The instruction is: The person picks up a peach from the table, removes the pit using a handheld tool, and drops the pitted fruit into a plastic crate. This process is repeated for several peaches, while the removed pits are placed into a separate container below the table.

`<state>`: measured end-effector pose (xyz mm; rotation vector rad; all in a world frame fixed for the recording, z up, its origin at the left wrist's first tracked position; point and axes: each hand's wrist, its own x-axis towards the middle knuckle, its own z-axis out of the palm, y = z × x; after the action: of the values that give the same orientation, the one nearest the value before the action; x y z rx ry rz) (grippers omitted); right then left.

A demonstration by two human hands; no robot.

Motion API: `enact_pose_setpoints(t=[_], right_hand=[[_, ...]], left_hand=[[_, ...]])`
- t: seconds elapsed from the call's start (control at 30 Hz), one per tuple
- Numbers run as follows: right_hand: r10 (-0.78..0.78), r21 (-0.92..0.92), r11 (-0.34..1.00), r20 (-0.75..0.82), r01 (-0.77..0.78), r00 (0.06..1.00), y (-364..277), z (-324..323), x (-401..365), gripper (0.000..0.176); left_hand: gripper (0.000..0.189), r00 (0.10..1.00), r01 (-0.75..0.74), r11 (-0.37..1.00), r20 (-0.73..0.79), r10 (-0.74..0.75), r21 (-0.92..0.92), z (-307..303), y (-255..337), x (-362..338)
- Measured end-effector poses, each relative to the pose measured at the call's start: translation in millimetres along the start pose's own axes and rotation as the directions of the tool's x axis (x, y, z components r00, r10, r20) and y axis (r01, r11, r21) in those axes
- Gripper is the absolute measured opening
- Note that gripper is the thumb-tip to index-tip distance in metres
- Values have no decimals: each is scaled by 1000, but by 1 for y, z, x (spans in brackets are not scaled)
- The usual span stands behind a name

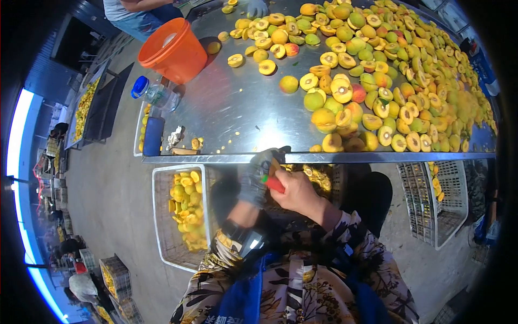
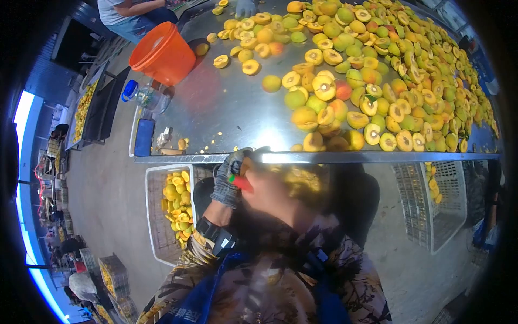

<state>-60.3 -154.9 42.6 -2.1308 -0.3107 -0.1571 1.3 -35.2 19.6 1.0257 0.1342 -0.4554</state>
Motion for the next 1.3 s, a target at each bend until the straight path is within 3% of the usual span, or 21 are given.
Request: enact_pose_setpoints(t=[0.07, 0.13, 0.27, 0.3, 0.33, 0.4, 0.43, 0.47, 0.57, 0.63, 0.67, 0.7, 0.73, 0.77, 0.87, 0.97, 1.07, 1.13, 1.2, 1.23, 1.3], right_hand=[[-99, 145, 987, 198, 70, 975, -6, 1, -2, 20], [-194, 144, 976, 229, 163, 954, -9, 4, -9, 20], [56, -10, 998, 130, -56, 990, 32, 3, -30, 25], [108, -58, 993, 145, -100, 983, 52, 7, -40, 26], [155, -146, 981, 227, -124, 961, 62, 5, -45, 26], [262, -317, 938, 378, -142, 888, 78, 2, -54, 26], [272, -380, 923, 530, -62, 803, 95, 11, -62, 25], [289, -403, 912, 513, -70, 808, 105, 22, -73, 24], [294, -463, 886, 493, -40, 819, 100, 18, -78, 39], [357, -415, 894, 423, -172, 833, 95, 7, -77, 43], [391, -386, 891, 385, -239, 836, 92, 1, -77, 45], [380, -376, 895, 361, -240, 852, 87, -7, -79, 46], [371, -369, 897, 334, -242, 867, 81, -18, -81, 47], [362, -364, 899, 305, -243, 881, 75, -29, -85, 49], [358, -338, 893, 134, -297, 924, 62, -51, -106, 54], [463, -172, 867, -73, -468, 883, 52, -67, -116, 52], [483, -55, 857, -260, -512, 837, 48, -71, -111, 47], [438, -2, 888, -303, -460, 846, 45, -70, -99, 44], [364, 57, 930, -279, -363, 889, 38, -69, -78, 41], [190, 42, 981, -419, -190, 888, 39, -58, -70, 36], [315, 113, 949, -305, -295, 898, 24, -52, -54, 34]], left_hand=[[28, 998, 56, 998, -16, -57, -39, 21, 17, -6], [27, 986, 80, 991, -137, -94, -106, 16, 21, -5], [34, 951, -48, 998, -304, 56, 32, -48, 67, -25], [37, 967, -122, 976, -200, 158, 179, -100, 76, -28], [35, 870, -95, 894, -400, 288, 438, -126, 90, -32], [36, 838, 193, 331, -330, 434, 924, -174, 109, -46], [35, 828, 243, 163, -292, 479, 956, -174, 116, -46], [35, 819, 290, -7, -244, 520, 957, -172, 122, -45], [32, 854, -150, -46, 153, 497, 988, -108, 106, 2], [37, 943, -258, 298, 172, 286, 919, -20, 83, 35], [35, 911, -343, -5, 333, 244, 939, 26, 72, 44], [38, 895, -417, 119, 384, 225, 901, 50, 49, 60], [47, 865, -472, -83, 479, 151, 878, 75, 33, 81], [52, 902, -427, -151, 432, -1, 892, 95, 15, 102], [52, 950, -313, -256, 296, -103, 915, 136, -24, 126], [51, 956, -292, -223, 290, -39, 930, 137, -24, 127], [49, 988, -150, 564, 144, 56, 812, 104, -20, 116], [46, 973, 57, 897, 176, -147, 438, 73, -8, 97], [43, 917, 290, 956, 299, -263, -50, 54, 8, 73], [45, 939, 226, 969, 287, -188, -105, 54, 17, 52], [47, 964, 101, 983, 261, -59, -153, 49, 17, 28]])
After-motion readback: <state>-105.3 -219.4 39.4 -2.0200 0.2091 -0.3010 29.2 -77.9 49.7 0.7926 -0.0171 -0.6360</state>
